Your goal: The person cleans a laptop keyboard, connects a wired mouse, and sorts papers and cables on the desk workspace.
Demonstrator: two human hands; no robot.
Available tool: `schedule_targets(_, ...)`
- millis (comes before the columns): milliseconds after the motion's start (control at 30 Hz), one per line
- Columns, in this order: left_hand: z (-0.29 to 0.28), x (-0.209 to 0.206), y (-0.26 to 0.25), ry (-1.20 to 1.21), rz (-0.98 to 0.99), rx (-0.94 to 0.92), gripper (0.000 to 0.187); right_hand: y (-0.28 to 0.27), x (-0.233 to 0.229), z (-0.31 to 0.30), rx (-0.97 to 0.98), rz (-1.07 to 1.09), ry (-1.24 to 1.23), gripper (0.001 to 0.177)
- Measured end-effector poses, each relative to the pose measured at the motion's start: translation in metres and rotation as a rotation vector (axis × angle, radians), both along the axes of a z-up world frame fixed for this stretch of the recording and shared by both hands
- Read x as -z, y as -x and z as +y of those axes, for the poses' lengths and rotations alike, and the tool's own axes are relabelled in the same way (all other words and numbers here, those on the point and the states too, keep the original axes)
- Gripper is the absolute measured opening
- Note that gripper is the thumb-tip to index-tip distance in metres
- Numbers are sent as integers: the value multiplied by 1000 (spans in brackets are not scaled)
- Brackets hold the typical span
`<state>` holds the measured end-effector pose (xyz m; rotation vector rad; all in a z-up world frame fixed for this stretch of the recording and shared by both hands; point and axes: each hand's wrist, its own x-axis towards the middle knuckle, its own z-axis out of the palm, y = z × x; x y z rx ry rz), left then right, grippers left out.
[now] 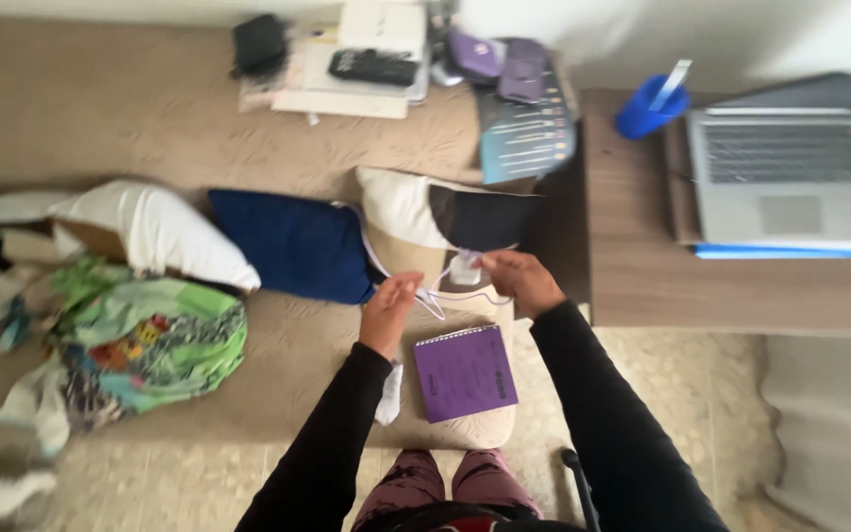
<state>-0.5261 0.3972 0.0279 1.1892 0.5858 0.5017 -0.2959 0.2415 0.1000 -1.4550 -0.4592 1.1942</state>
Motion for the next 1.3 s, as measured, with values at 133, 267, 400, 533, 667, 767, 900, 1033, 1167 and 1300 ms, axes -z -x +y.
schedule_targets(133, -18, -117, -33, -359, -115, 223, 41, 18, -105, -50, -74, 30, 18, 26)
schedule_targets(267, -40, -172, -59, -298, -165, 732, 44, 23, -173, -110, -131, -180, -30, 24)
schedule_targets(400, -82, -189, -76, -331, -263, 1136, 38, 38, -223, -174, -71, -321, -27, 22)
schedule_targets(533, -140, -238, -81, 131, -334, 1378, 37, 55, -258, -238, 58, -364, -15, 20)
schedule_targets(667, -193, -279, -83, 378, -406, 1502, 33, 64, -296, -297, 33, -536, -5, 15)
schedule_targets(767, -231, -286, -90, 408, -371, 1516, 39, 63, -316, -343, 49, -594, 23, 13)
schedule_targets(900, -280, -304, -111, -114, -360, 1495, 34, 57, -358, -392, 148, -746, 208, 15)
schedule_targets(1033, -343, -313, -131, -11, -488, 1471, 26, 24, -354, -455, 221, -823, 257, 18)
schedule_targets(1167, -392, -302, -155, 186, -371, 1546, 21, -16, -308, -498, 294, -732, 121, 18)
schedule_targets(1300, -427, -279, -173, 467, -397, 1485, 27, -47, -242, -525, 334, -540, -72, 16)
